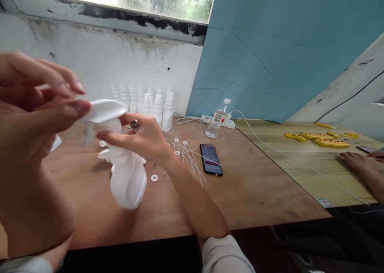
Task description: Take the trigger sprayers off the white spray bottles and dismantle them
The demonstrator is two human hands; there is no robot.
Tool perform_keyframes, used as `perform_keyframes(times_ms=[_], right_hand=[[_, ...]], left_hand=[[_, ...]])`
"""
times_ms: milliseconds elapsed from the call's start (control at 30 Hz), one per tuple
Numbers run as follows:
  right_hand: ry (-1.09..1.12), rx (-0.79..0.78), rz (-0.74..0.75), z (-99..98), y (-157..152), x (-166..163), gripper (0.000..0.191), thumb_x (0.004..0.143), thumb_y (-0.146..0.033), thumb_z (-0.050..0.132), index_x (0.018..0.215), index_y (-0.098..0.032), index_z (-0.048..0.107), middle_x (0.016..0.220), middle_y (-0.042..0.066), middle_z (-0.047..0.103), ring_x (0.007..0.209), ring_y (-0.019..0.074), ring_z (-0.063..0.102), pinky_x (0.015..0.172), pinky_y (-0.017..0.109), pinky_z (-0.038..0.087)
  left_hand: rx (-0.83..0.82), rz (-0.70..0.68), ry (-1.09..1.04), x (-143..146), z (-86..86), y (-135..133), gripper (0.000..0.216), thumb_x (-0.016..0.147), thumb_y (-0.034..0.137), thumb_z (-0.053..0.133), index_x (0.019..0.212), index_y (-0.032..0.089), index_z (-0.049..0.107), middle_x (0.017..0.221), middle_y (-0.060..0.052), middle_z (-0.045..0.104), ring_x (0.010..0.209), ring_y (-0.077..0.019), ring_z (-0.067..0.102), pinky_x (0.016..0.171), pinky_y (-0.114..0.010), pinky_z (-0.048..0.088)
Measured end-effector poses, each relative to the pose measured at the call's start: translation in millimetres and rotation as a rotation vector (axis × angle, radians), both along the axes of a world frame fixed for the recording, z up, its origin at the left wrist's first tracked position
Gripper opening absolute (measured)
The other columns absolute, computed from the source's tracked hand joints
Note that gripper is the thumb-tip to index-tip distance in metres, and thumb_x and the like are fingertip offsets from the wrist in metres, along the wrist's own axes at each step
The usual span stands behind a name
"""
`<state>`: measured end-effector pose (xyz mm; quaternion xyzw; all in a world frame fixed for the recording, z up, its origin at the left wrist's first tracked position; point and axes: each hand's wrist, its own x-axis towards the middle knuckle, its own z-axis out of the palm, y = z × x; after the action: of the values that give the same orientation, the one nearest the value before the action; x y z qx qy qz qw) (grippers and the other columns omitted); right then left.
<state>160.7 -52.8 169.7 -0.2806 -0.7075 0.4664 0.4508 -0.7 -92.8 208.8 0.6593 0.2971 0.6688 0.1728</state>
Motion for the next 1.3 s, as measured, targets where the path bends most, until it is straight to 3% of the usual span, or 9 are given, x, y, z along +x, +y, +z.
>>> perform_keyframes(times_ms=[100, 200, 333, 467, 600, 800, 1000, 1167, 1300], right_hand=[[0.119, 0.001, -0.217, 0.8, 10, 7, 0.035, 0.064, -0.047, 0.082, 0.082, -0.020, 0.070, 0.079, 0.000, 0.066, 0.063, 0.0107, 0.056, 0.054, 0.026, 0.045], [0.297, -0.006, -0.335, 0.2, 18, 11, 0.032, 0.068, -0.048, 0.079, 0.080, -0.022, 0.065, 0.073, -0.002, 0.060, 0.053, 0.0080, 0.046, 0.047, 0.026, 0.038], [0.356, 0.029, -0.411, -2.0, 22, 10, 0.034, 0.076, -0.054, 0.070, 0.083, -0.024, 0.055, 0.070, -0.002, 0.053, 0.049, 0.0083, 0.037, 0.045, 0.028, 0.036], [0.268, 0.045, -0.467, -3.0, 24, 10, 0.043, 0.078, -0.065, 0.062, 0.082, -0.024, 0.050, 0.067, -0.001, 0.050, 0.050, 0.0108, 0.040, 0.045, 0.029, 0.036], [0.294, 0.068, -0.380, -0.3, 23, 18, 0.041, 0.074, -0.063, 0.069, 0.082, -0.025, 0.057, 0.063, -0.003, 0.050, 0.048, 0.0100, 0.037, 0.043, 0.030, 0.034], [0.352, 0.029, 0.058, 7.2, 15, 23, 0.033, 0.072, -0.046, 0.078, 0.093, -0.026, 0.063, 0.085, -0.002, 0.060, 0.049, 0.0067, 0.042, 0.042, 0.027, 0.034], [0.319, 0.009, -0.146, 3.1, 15, 17, 0.042, 0.062, -0.053, 0.082, 0.083, -0.026, 0.058, 0.084, -0.001, 0.061, 0.049, 0.0080, 0.038, 0.042, 0.029, 0.033], [0.362, -0.032, -0.020, 4.3, 14, 18, 0.046, 0.060, -0.051, 0.083, 0.093, -0.027, 0.061, 0.088, -0.002, 0.065, 0.046, 0.0064, 0.035, 0.043, 0.030, 0.034], [0.397, -0.011, -0.052, 2.8, 17, 18, 0.037, 0.061, -0.044, 0.085, 0.077, -0.023, 0.059, 0.069, -0.004, 0.057, 0.046, 0.0066, 0.036, 0.042, 0.029, 0.033]], left_hand=[[0.025, -0.053, 0.141, 5, -3.8, 16, 0.028, 0.078, 0.022, 0.075, 0.104, 0.020, 0.062, 0.113, -0.006, 0.061, 0.075, -0.0110, 0.058, 0.061, -0.026, 0.047], [-0.140, -0.099, 0.402, 6, -14.0, 34, 0.060, 0.073, 0.032, 0.079, 0.126, 0.029, 0.051, 0.128, -0.005, 0.054, 0.098, -0.0166, 0.060, 0.073, -0.025, 0.051], [-0.380, -0.136, 0.731, 16, -25.4, 49, 0.042, 0.078, 0.040, 0.071, 0.115, 0.023, 0.059, 0.102, -0.004, 0.066, 0.086, -0.0203, 0.065, 0.065, -0.028, 0.050], [-0.406, -0.158, 0.762, 27, -26.5, 49, 0.024, 0.081, 0.032, 0.063, 0.102, 0.020, 0.063, 0.090, -0.003, 0.068, 0.080, -0.0203, 0.065, 0.063, -0.029, 0.049], [-0.400, -0.180, 0.772, 23, -21.5, 44, 0.019, 0.078, 0.026, 0.063, 0.096, 0.021, 0.063, 0.088, -0.002, 0.067, 0.078, -0.0201, 0.064, 0.060, -0.028, 0.048], [-0.385, -0.285, 0.836, 1, -14.5, 42, 0.017, 0.079, 0.032, 0.066, 0.091, 0.020, 0.063, 0.080, 0.000, 0.067, 0.071, -0.0169, 0.063, 0.059, -0.025, 0.048], [-0.383, -0.256, 0.895, -3, -14.7, 43, 0.023, 0.079, 0.038, 0.068, 0.095, 0.021, 0.065, 0.082, 0.000, 0.069, 0.072, -0.0179, 0.065, 0.059, -0.025, 0.048], [-0.362, -0.273, 0.916, -4, -12.8, 44, 0.023, 0.081, 0.035, 0.067, 0.099, 0.021, 0.065, 0.091, -0.002, 0.070, 0.083, -0.0198, 0.066, 0.068, -0.027, 0.052], [-0.373, -0.267, 0.907, -7, -12.1, 44, 0.028, 0.081, 0.037, 0.069, 0.103, 0.021, 0.064, 0.095, -0.002, 0.070, 0.087, -0.0208, 0.066, 0.073, -0.029, 0.052]])
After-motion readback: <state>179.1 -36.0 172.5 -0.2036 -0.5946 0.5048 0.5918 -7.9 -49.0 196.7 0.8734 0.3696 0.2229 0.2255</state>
